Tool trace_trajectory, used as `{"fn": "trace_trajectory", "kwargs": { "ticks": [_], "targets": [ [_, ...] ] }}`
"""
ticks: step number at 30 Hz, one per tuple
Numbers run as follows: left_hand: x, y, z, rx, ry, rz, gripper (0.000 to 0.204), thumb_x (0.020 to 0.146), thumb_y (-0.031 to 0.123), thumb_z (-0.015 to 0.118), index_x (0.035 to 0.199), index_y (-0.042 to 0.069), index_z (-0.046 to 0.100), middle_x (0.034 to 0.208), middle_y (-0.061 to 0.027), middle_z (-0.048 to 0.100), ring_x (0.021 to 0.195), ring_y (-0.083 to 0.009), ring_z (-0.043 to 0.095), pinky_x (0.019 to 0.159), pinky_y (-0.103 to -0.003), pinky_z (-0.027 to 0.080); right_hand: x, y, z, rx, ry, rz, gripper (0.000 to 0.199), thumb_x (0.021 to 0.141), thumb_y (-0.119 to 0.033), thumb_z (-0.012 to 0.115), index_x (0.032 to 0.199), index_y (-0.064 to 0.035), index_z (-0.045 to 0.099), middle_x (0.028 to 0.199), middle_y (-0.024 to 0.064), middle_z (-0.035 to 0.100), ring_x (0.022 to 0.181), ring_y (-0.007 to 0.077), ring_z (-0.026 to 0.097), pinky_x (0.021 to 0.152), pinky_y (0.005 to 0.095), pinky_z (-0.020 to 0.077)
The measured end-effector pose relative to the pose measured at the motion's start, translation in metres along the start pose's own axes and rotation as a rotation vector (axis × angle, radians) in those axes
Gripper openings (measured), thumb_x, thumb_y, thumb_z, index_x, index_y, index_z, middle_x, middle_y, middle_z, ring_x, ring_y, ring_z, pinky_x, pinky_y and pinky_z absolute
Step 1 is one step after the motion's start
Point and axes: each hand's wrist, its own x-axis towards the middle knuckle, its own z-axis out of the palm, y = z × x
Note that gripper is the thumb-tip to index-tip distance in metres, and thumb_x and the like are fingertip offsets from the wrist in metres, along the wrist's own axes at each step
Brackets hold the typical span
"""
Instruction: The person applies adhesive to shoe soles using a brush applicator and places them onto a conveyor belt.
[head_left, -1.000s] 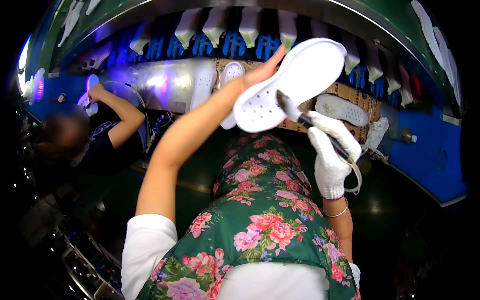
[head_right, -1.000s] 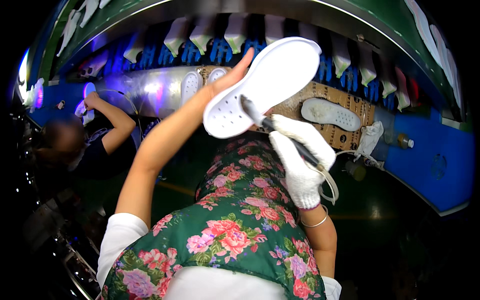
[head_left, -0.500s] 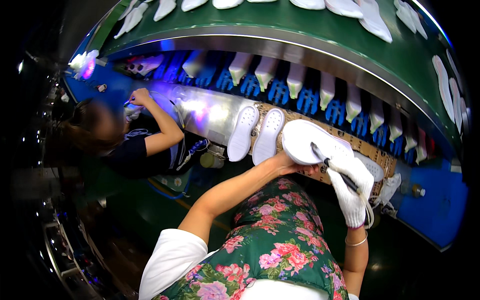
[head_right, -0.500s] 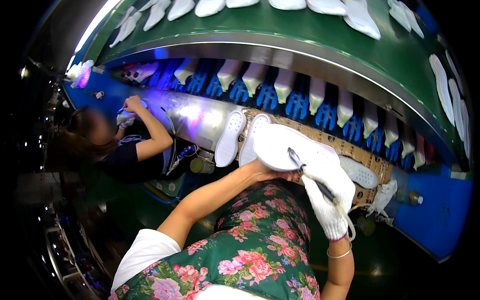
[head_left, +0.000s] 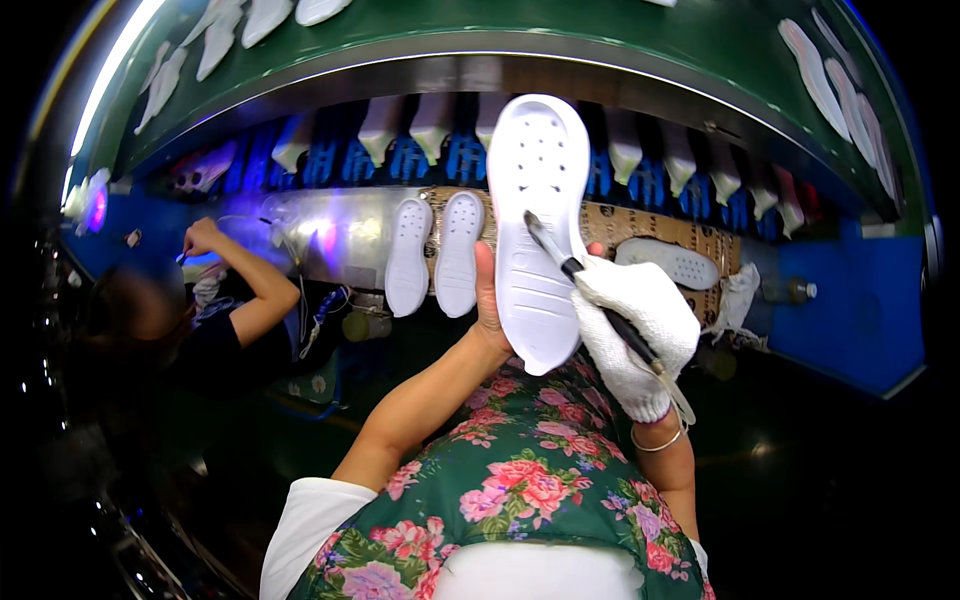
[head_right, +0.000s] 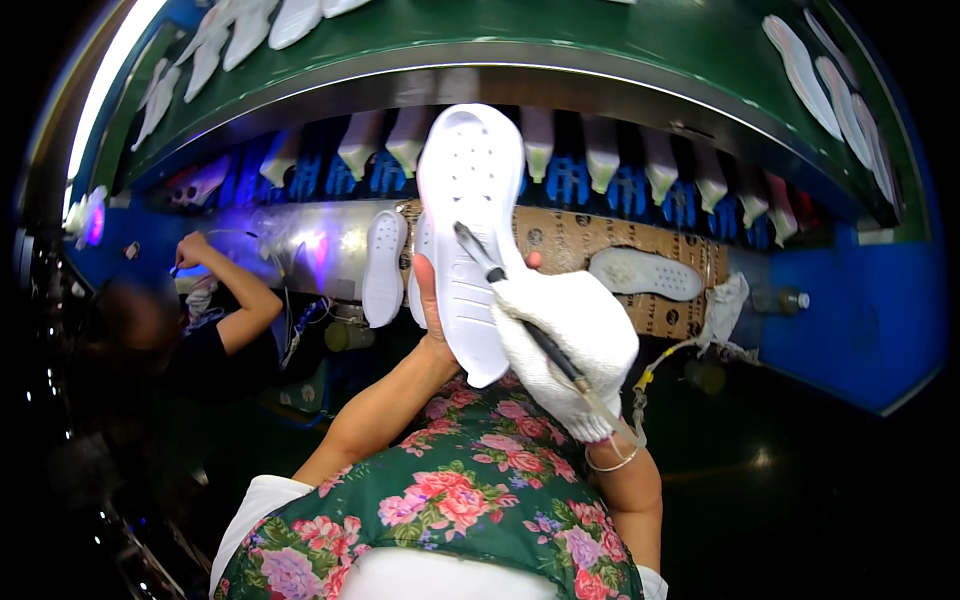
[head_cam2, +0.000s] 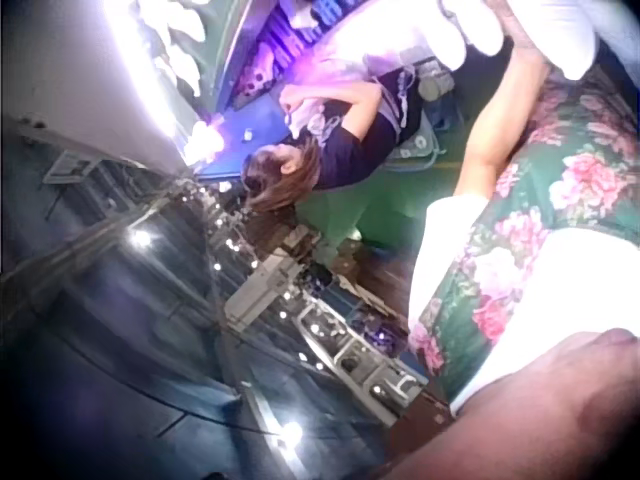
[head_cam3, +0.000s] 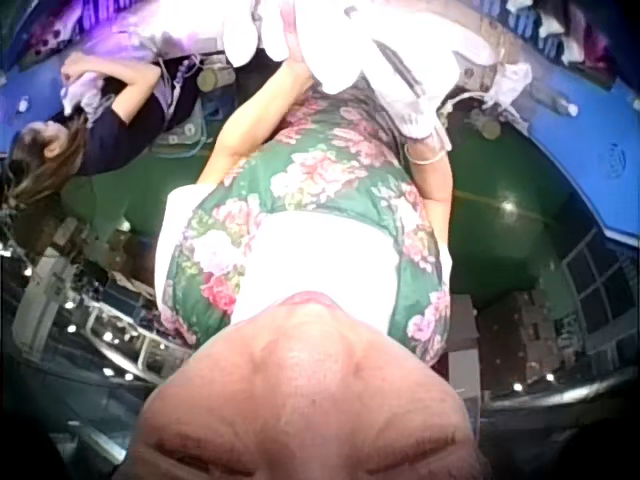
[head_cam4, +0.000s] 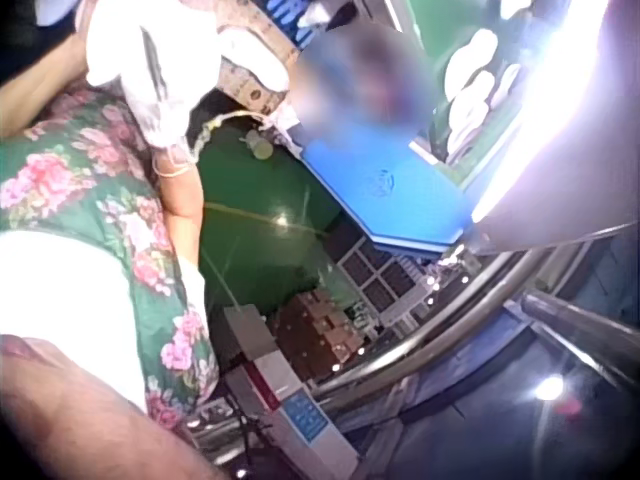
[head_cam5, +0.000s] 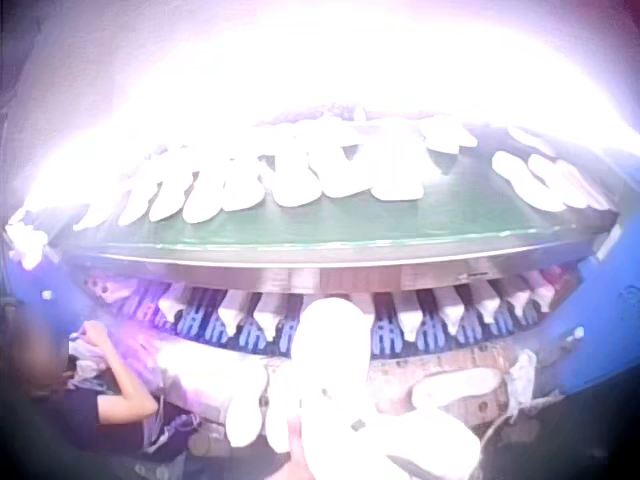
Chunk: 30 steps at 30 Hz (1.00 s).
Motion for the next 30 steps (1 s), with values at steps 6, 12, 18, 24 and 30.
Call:
{"fn": "trace_trajectory", "kwargs": {
  "ticks": [6,12,18,24,30],
  "targets": [
    [-0.004,-0.018,0.000,0.336,0.433,-0.009,0.110,0.077,0.090,0.048,0.157,0.016,0.031,0.152,-0.0199,0.043,0.137,-0.0374,0.048,0.115,-0.057,0.039,0.013,0.000,-0.004,-0.052,0.029,-0.172,0.027,0.074,0.004,0.078,0.101,-0.0028,0.076,0.103,0.0162,0.076,0.090,0.0294,0.073,0.082,0.0370,0.0559],
    [-0.020,-0.032,-0.022,0.175,0.301,-0.086,0.103,0.077,0.077,0.062,0.156,0.016,0.034,0.154,-0.0150,0.044,0.139,-0.0356,0.046,0.117,-0.055,0.036,0.006,-0.011,0.007,-0.254,0.079,-0.121,0.035,0.076,-0.003,0.076,0.111,-0.0076,0.077,0.107,0.0146,0.075,0.098,0.0305,0.072,0.087,0.0404,0.0546],
    [-0.015,-0.034,-0.045,-0.287,0.178,-0.120,0.096,0.079,0.072,0.067,0.150,0.012,0.043,0.147,-0.0155,0.051,0.135,-0.0342,0.051,0.117,-0.052,0.038,0.007,-0.009,0.015,0.061,0.135,-0.099,0.024,0.077,0.003,0.077,0.100,-0.0013,0.075,0.101,0.0171,0.075,0.086,0.0257,0.072,0.078,0.0347,0.0551],
    [-0.009,-0.033,-0.041,-0.098,0.212,-0.110,0.097,0.080,0.075,0.064,0.150,0.011,0.044,0.146,-0.0161,0.053,0.133,-0.0341,0.053,0.116,-0.053,0.039,0.001,-0.008,0.018,0.033,0.139,-0.051,0.027,0.079,0.002,0.075,0.106,-0.0005,0.074,0.105,0.0161,0.075,0.093,0.0274,0.072,0.083,0.0365,0.0553],
    [0.004,-0.042,-0.028,0.086,0.347,-0.070,0.094,0.080,0.077,0.062,0.147,0.012,0.047,0.142,-0.0156,0.056,0.131,-0.0342,0.054,0.114,-0.052,0.041,-0.005,0.000,0.020,0.071,0.209,-0.007,0.028,0.077,0.000,0.077,0.104,-0.0019,0.075,0.104,0.0167,0.075,0.091,0.0289,0.072,0.084,0.0370,0.0552]
  ]
}}
